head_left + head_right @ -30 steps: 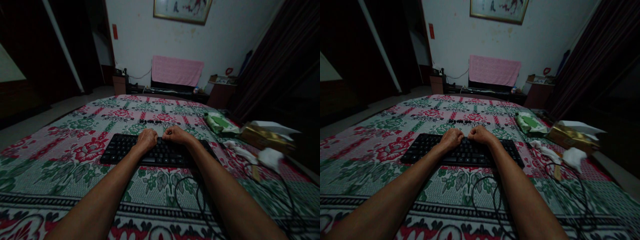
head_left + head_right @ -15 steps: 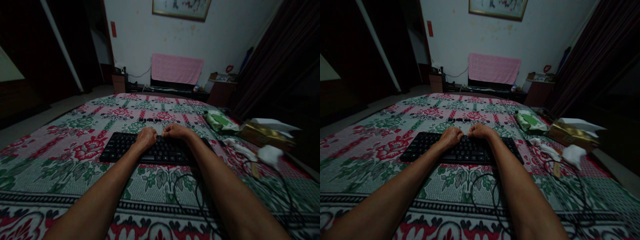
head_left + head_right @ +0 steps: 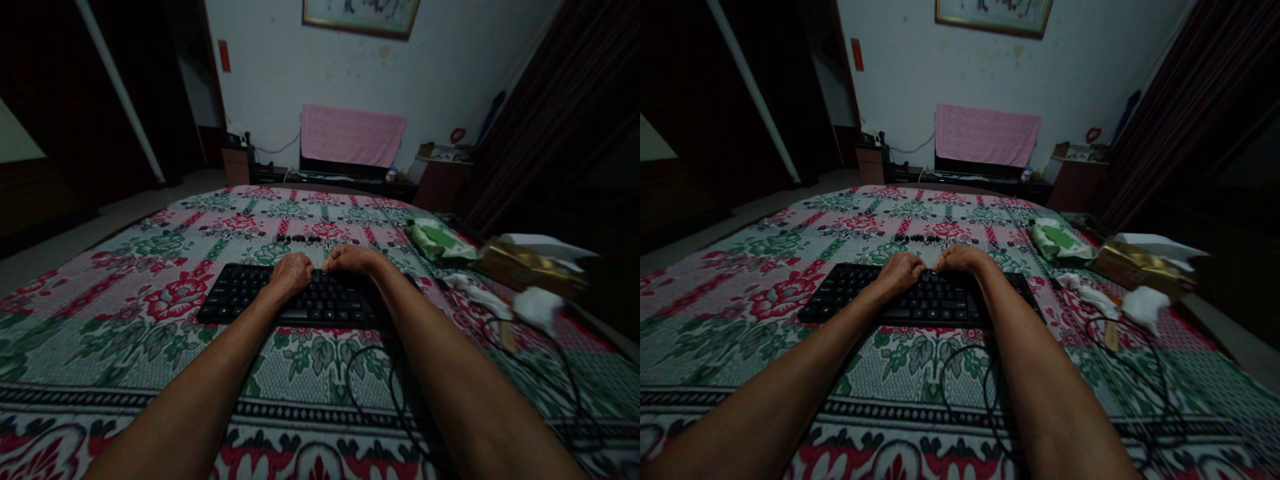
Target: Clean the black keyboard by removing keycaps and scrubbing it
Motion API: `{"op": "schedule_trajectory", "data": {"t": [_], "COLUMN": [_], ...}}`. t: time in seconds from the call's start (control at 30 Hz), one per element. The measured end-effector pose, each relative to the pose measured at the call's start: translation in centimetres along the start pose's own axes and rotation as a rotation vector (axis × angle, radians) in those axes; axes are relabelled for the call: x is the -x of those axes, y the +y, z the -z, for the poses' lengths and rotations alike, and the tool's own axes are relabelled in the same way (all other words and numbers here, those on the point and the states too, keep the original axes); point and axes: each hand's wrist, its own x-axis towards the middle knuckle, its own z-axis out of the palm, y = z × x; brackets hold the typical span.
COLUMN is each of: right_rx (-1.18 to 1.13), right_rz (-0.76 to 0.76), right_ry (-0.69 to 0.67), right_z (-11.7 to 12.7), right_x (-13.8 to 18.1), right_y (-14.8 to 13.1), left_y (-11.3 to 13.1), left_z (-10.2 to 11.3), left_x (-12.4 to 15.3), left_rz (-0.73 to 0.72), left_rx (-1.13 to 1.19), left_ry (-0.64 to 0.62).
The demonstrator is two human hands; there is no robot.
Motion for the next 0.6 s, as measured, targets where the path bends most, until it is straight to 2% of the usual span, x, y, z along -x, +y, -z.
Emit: {"op": "schedule_trajectory", "data": {"t": [0.37,0.6], "right_rx": [0.048,0.121], "right_rz": [0.031,0.164], "right_ry": [0.042,0.042], "right_z": [-0.1,-0.4], "right_x": [-0.1,-0.7], "right_y": [0.2,1.2], "left_y": [-0.2,-0.1], "left_z": [-0.1,-0.1], "left_x": [-0.2,0.0], "left_rz": [-0.008,-0.010], "left_rx": [0.035,0.019], "left_ry": [0.006,0.015]}}
